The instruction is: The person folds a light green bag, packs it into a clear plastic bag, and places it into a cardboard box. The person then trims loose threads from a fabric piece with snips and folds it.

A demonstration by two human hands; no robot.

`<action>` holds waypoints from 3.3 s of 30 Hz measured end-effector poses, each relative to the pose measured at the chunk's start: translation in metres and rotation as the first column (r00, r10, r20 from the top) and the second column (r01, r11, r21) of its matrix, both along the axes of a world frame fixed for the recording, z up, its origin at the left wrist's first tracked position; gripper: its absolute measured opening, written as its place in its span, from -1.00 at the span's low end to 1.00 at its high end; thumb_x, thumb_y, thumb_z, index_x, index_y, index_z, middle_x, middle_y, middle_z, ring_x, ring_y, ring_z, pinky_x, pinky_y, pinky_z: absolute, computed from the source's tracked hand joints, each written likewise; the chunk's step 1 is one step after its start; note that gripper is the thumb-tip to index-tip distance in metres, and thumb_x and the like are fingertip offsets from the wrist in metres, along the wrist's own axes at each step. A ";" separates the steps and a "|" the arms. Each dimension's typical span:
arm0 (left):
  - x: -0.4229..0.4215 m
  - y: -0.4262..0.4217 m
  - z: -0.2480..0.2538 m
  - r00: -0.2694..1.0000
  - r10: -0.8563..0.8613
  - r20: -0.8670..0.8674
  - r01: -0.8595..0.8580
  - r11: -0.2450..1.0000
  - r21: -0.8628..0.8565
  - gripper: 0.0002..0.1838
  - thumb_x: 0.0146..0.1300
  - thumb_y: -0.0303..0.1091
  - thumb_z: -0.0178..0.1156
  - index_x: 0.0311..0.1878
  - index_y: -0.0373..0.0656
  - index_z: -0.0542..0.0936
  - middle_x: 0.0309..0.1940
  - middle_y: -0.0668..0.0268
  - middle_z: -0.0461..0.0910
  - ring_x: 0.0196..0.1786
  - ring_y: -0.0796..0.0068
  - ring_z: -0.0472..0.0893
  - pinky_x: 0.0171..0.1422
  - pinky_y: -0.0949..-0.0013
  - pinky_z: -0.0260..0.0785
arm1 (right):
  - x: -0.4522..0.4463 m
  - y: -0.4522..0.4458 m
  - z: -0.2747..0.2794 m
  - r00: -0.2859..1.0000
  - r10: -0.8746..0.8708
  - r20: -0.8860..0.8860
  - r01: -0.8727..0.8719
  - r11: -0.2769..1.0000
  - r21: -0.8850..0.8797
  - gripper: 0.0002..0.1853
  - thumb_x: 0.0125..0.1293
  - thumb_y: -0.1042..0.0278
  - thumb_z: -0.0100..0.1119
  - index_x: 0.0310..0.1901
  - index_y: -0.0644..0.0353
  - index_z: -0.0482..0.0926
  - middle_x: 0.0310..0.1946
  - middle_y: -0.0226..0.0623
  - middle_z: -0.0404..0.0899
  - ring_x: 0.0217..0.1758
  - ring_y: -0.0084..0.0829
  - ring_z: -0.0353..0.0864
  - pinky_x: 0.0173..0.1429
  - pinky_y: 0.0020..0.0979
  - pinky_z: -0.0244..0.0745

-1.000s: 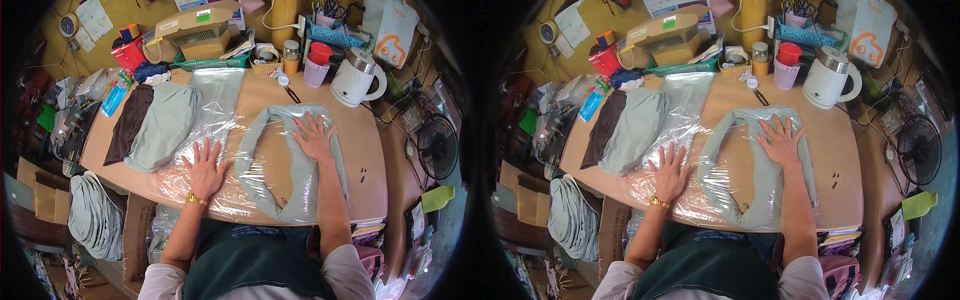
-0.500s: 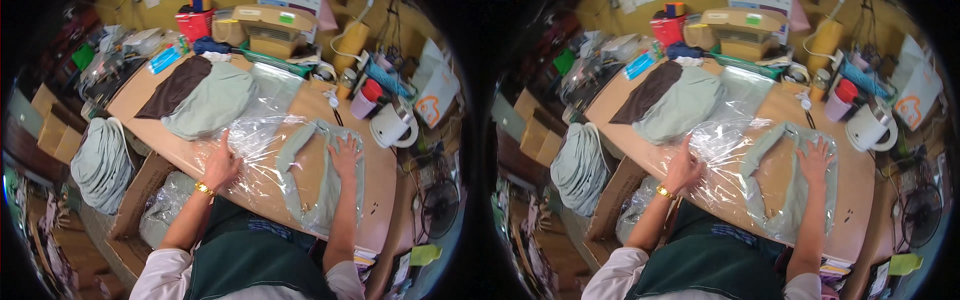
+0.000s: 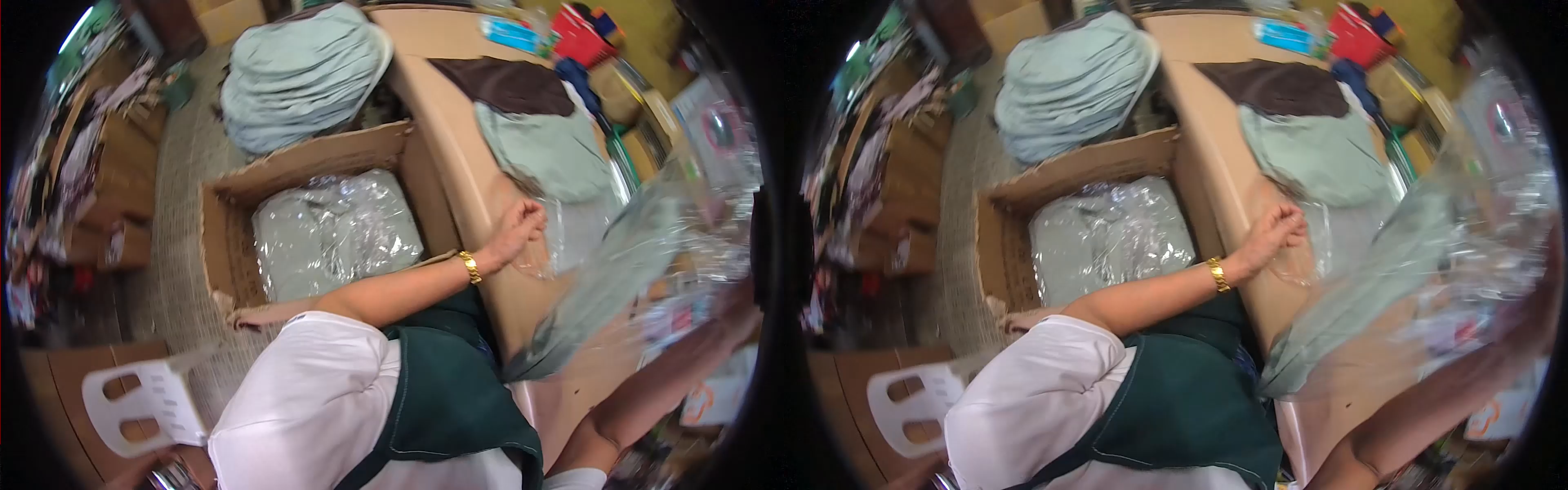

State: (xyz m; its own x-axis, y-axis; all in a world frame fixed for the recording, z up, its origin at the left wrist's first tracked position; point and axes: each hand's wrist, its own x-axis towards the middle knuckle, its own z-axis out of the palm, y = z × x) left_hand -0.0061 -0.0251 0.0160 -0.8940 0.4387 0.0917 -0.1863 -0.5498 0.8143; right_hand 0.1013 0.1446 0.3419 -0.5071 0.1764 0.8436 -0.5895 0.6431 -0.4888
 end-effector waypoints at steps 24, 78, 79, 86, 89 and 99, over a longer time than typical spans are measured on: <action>0.087 -0.528 -0.286 0.539 0.510 0.671 -0.119 0.834 -0.539 -0.47 0.11 -0.62 0.33 0.19 -0.38 0.47 0.07 0.08 0.59 0.05 0.19 0.63 0.16 0.11 0.53 | -0.135 -0.202 -0.345 0.329 0.161 0.930 -0.571 0.819 0.060 -0.69 0.20 0.53 0.25 -0.01 0.29 0.51 -0.17 -0.15 0.60 -0.10 -0.34 0.63 -0.01 -0.37 0.52; -0.123 0.075 0.083 0.438 -0.880 -0.186 -0.567 -0.110 -0.816 -0.11 -0.04 0.48 0.22 -0.24 -0.39 0.68 -0.29 -0.07 0.68 -0.15 -0.01 0.68 -0.01 0.11 0.50 | 0.123 0.224 -0.311 -0.002 -0.825 0.566 0.552 0.471 0.688 -0.78 0.29 0.49 0.06 -0.05 0.32 0.44 -0.03 0.16 0.55 0.00 0.09 0.58 0.02 -0.11 0.54; -0.122 0.081 0.078 0.477 -0.845 -0.243 -0.576 -0.092 -0.812 -0.12 -0.02 0.48 0.19 -0.30 -0.39 0.69 -0.28 -0.08 0.68 -0.14 0.00 0.68 -0.01 0.12 0.50 | 0.130 0.220 -0.310 0.000 -0.822 0.569 0.557 0.473 0.683 -0.78 0.29 0.49 0.06 -0.05 0.32 0.44 -0.03 0.16 0.55 0.00 0.09 0.58 0.02 -0.11 0.54; -0.161 0.101 0.040 0.415 -0.794 -0.444 -0.691 0.042 -0.721 -0.36 0.08 0.26 0.23 -0.27 -0.26 0.71 -0.16 -0.06 0.68 -0.03 0.06 0.67 0.07 0.12 0.50 | 0.186 0.176 -0.291 0.124 -0.571 0.811 0.643 0.669 0.373 -0.60 0.23 0.61 -0.05 0.14 0.32 0.37 -0.10 0.10 0.57 -0.12 -0.08 0.63 -0.01 -0.19 0.54; -0.152 0.083 0.058 0.437 -0.814 -0.384 -0.628 0.030 -0.777 -0.57 0.12 0.02 0.22 -0.31 -0.23 0.71 -0.18 -0.03 0.69 -0.07 0.02 0.67 0.08 0.11 0.49 | 0.214 0.161 -0.307 0.374 -0.273 0.886 0.670 0.740 -0.055 -0.57 0.23 0.62 -0.03 0.17 0.31 0.36 -0.24 -0.16 0.51 -0.29 -0.39 0.52 -0.18 -0.38 0.45; -0.164 0.075 0.099 0.403 -0.508 -0.761 -0.642 0.436 -0.631 -0.71 0.20 -0.14 0.22 -0.40 -0.21 0.61 -0.38 0.06 0.66 -0.24 -0.02 0.65 -0.13 0.05 0.48 | 0.231 0.082 -0.258 0.555 -0.266 0.788 0.611 0.773 -0.170 -0.86 0.42 0.39 0.07 -0.11 0.25 0.52 -0.58 -0.52 0.33 -0.50 -0.66 0.28 -0.36 -0.60 0.22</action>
State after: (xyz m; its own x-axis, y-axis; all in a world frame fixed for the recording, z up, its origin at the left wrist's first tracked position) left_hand -0.1702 0.0500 0.1146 -0.5823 0.7135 0.3897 0.8088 0.4599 0.3665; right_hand 0.3327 0.2266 0.0837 -0.6496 0.7571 0.0694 0.3417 0.3723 -0.8629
